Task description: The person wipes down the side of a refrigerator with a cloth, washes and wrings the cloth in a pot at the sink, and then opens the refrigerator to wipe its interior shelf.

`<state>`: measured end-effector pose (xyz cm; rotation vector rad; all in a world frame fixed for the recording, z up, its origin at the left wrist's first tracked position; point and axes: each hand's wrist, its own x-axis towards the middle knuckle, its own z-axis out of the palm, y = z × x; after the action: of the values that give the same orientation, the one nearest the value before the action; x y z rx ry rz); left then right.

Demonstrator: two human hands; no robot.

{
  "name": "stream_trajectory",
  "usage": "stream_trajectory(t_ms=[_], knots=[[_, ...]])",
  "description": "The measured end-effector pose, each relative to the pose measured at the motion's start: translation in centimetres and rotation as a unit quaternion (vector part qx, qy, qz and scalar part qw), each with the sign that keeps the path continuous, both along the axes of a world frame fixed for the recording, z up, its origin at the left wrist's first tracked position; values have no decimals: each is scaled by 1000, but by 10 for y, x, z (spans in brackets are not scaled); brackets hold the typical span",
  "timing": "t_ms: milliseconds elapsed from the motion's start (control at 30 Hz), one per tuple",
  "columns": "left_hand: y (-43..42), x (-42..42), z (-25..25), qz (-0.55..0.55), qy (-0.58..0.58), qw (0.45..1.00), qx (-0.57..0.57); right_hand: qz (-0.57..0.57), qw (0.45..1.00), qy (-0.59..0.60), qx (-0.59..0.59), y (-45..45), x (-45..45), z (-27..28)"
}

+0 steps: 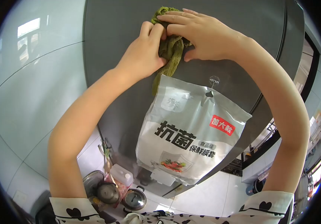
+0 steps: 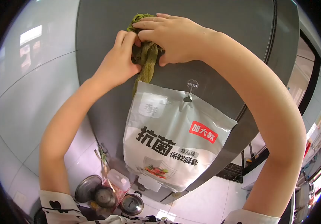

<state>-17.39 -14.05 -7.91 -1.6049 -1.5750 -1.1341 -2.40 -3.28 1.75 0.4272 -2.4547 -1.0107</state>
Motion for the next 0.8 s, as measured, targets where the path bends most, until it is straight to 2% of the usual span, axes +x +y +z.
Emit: stream_trajectory(t_ms=[200, 300, 800], knots=[[9, 27, 13, 46, -20, 999, -1, 19, 999, 36, 11, 10, 7, 1], [15, 45, 18, 54, -20, 998, 11, -7, 1000, -13, 21, 1, 32, 15], [48, 117, 11, 3, 28, 996, 80, -80, 996, -10, -36, 9, 117, 13]])
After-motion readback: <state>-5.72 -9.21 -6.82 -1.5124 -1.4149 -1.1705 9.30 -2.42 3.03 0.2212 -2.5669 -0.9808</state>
